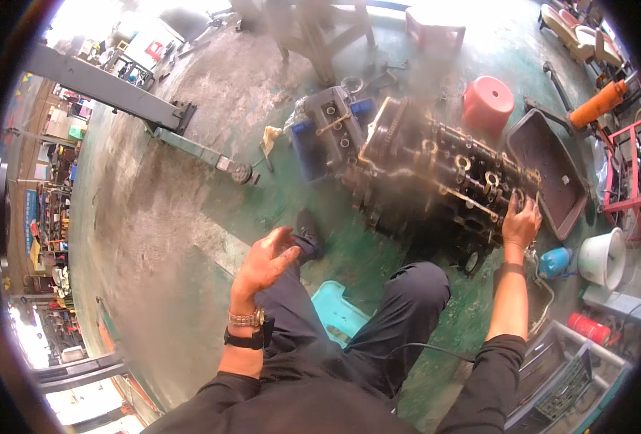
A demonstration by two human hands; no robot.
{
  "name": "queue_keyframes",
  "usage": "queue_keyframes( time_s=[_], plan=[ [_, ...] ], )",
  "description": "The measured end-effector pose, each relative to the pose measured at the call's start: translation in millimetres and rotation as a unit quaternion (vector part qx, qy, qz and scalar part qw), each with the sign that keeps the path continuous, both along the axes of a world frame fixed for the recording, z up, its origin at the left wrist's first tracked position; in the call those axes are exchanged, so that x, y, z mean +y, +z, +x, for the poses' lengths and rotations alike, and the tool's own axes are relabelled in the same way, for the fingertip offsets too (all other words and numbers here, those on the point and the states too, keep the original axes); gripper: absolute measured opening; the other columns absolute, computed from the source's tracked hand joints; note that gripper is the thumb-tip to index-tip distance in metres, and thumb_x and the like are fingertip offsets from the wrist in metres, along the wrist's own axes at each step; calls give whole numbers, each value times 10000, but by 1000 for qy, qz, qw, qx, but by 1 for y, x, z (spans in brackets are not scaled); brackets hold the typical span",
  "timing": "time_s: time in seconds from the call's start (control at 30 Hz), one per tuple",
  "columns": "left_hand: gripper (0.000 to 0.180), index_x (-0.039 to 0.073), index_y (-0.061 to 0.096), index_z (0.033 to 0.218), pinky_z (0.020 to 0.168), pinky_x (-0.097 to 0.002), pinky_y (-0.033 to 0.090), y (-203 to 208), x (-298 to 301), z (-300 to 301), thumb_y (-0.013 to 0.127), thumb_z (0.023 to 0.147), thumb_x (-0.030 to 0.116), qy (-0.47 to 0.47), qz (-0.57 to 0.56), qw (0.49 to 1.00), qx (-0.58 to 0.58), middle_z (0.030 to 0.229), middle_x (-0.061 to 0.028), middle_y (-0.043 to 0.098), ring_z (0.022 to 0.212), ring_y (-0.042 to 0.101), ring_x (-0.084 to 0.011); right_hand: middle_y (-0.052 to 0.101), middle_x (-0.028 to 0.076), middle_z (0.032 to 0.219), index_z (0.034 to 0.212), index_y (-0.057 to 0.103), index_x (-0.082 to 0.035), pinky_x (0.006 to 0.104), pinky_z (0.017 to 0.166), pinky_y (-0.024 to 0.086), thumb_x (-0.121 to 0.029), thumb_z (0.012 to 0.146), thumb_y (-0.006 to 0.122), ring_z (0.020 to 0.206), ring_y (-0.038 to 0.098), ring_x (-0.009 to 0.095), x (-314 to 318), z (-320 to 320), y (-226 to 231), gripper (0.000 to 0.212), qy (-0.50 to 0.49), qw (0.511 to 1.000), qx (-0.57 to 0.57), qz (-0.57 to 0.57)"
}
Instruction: The person removes small metal parts from a blue bin and places them into corresponding holes on an engine block. The person then uses both hands to rotate the camshaft and timing chain to align components.
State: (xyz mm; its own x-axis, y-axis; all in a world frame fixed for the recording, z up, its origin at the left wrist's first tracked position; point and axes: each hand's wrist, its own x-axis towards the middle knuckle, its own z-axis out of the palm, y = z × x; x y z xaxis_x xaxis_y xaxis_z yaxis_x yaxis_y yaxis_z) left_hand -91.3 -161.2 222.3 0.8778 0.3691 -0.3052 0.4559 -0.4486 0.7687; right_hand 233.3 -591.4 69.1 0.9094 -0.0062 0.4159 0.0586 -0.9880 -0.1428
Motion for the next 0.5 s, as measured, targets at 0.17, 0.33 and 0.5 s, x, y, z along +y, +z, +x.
queue_keyframes(
  time_s=[0.17,0.33,0.5],
  plan=[
    [521,-54,499,1269,832,-361,506,-1,-1,-6,690,876,230,17,-19,1000,-4,1078,-205,645,962,642,-290,624,176,1171,1132,640,-24,445,975,418,-516,935,489,1090,564,371,1,-1,2,551,-2,1000,4,-5],
    [515,-57,503,1269,890,-360,497,2,0,-9,682,874,220,17,-10,1000,24,1111,-218,645,1026,632,-291,627,196,1156,1127,643,-19,448,982,412,-492,938,493,1081,571,374,3,-2,6,531,-2,1000,13,-3],
    [478,-58,528,1232,831,-375,504,2,-3,-8,690,857,189,31,-20,999,1,1040,-214,657,954,641,-319,634,198,1135,1100,647,-10,454,980,409,-469,943,492,1078,573,369,4,-3,7,509,2,1000,8,-8]
  ],
)
